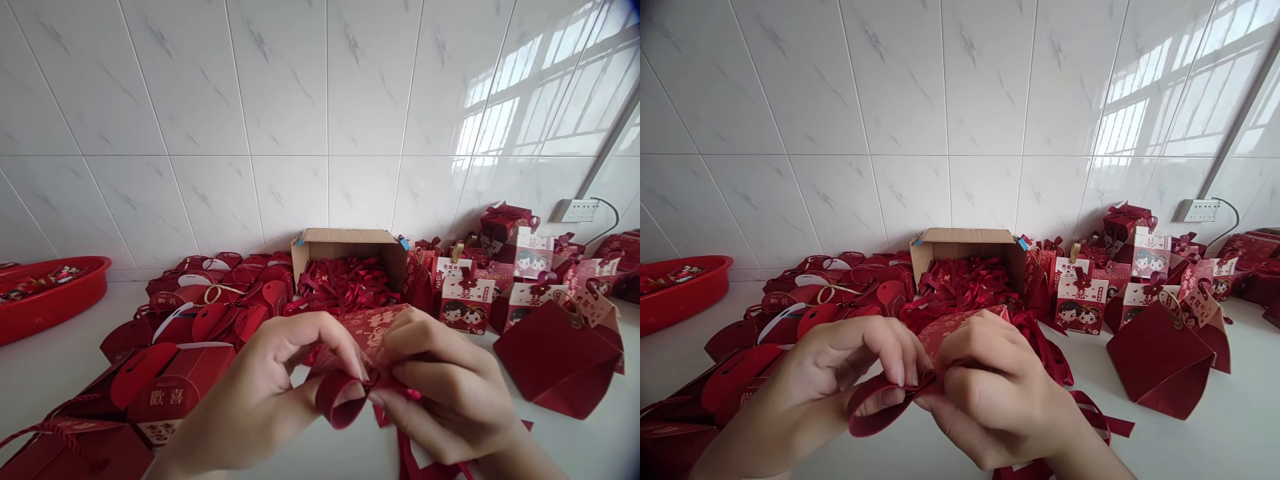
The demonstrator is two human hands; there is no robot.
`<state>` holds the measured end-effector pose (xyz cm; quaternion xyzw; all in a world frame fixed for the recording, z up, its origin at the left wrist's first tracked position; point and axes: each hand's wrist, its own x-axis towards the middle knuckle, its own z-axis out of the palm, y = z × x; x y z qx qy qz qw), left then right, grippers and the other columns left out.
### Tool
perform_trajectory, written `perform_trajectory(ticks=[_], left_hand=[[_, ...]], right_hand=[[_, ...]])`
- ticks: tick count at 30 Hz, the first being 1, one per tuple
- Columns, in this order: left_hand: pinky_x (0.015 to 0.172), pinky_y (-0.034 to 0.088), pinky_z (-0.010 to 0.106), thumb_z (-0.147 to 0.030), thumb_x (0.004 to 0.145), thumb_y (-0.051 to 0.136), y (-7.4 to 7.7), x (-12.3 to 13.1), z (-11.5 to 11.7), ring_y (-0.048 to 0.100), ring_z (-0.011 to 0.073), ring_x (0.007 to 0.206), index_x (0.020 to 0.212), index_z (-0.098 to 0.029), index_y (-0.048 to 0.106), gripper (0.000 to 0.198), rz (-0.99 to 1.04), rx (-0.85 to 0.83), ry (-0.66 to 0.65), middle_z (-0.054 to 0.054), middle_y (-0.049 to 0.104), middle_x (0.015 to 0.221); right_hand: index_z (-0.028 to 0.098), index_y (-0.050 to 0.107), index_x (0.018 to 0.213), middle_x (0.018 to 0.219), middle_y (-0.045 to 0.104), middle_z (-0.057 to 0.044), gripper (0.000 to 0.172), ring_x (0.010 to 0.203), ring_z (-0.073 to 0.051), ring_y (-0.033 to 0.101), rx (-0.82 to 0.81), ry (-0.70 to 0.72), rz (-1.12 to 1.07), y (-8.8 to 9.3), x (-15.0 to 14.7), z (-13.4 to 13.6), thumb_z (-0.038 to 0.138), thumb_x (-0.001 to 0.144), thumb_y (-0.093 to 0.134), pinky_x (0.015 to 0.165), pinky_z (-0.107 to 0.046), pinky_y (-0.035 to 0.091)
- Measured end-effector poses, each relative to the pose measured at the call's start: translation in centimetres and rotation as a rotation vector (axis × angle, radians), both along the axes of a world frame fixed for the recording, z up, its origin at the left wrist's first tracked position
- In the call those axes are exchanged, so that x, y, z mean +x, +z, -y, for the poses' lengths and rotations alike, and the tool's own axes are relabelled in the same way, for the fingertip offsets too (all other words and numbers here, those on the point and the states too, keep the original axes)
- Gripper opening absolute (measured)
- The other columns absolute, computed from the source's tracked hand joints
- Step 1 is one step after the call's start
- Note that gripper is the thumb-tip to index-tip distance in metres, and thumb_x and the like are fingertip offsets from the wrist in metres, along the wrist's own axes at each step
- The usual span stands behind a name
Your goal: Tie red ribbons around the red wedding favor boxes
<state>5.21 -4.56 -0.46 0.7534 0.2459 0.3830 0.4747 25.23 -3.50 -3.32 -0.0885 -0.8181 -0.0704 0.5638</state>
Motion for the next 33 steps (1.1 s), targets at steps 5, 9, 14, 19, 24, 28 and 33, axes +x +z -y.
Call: perform_trajectory(ticks=[5,9,14,19,24,28,33], left_hand=[[0.075,0.055,0.033,-0.017,0.091,0.053,0.2,-0.8,0.3,0.066,0.0198,0.084,0.086,-0.021,0.066,0.014,-0.012,0.106,-0.047,0.007,0.068,0.083],[0.077,0.056,0.035,-0.026,0.093,0.05,0.9,-0.6,0.6,0.067,0.0202,0.082,0.088,-0.021,0.068,0.019,0.054,0.055,-0.064,0.008,0.071,0.084],[0.07,0.056,0.028,-0.018,0.087,0.059,0.4,0.4,0.5,0.065,0.0167,0.077,0.087,-0.02,0.065,0.007,0.02,0.136,0.071,0.005,0.068,0.082],[0.089,0.054,0.029,-0.012,0.086,0.057,0.1,0.5,0.6,0.063,0.0173,0.099,0.1,-0.025,0.069,0.022,-0.094,0.261,0.062,0.003,0.067,0.103],[0.088,0.055,0.026,-0.015,0.087,0.057,0.4,0.4,0.8,0.064,0.0164,0.098,0.099,-0.025,0.068,0.019,-0.112,0.245,0.073,0.003,0.067,0.104],[0.085,0.055,0.025,-0.015,0.088,0.057,0.3,0.5,0.6,0.064,0.0156,0.096,0.096,-0.024,0.068,0.017,-0.101,0.256,0.074,0.003,0.066,0.103],[0.081,0.053,0.022,-0.016,0.085,0.063,-0.2,0.8,0.1,0.064,0.0149,0.095,0.089,-0.025,0.07,0.013,-0.048,0.292,0.146,0.003,0.065,0.103]], right_hand=[[0.019,0.051,0.071,0.066,0.065,-0.003,0.017,0.057,-0.013,0.061,0.019,-0.005,0.063,0.9,0.1,0.8,0.006,0.078,0.06,0.053,-0.03,0.05],[0.02,0.053,0.072,0.065,0.067,-0.001,0.017,0.057,-0.013,0.063,-0.029,-0.048,0.064,1.2,0.1,1.5,0.007,0.08,0.06,0.053,-0.028,0.052],[0.022,0.051,0.07,0.065,0.067,0.001,0.021,0.057,-0.012,0.064,-0.015,-0.064,0.046,1.0,0.0,1.6,0.007,0.078,0.062,0.054,-0.027,0.053],[0.022,0.052,0.07,0.067,0.067,0.002,0.022,0.059,-0.011,0.063,-0.09,-0.099,0.033,0.8,0.2,1.9,0.006,0.079,0.064,0.056,-0.026,0.053],[0.02,0.051,0.07,0.068,0.066,0.002,0.022,0.059,-0.01,0.063,-0.08,-0.113,0.037,1.0,0.2,2.0,0.005,0.078,0.065,0.057,-0.026,0.052],[0.02,0.051,0.069,0.066,0.066,0.001,0.021,0.058,-0.01,0.063,-0.024,-0.113,0.039,1.3,0.0,1.7,0.004,0.077,0.064,0.055,-0.026,0.052],[0.019,0.049,0.067,0.062,0.065,0.0,0.023,0.055,-0.011,0.061,0.059,-0.128,0.009,1.3,-0.1,1.3,0.002,0.076,0.061,0.051,-0.028,0.049]])
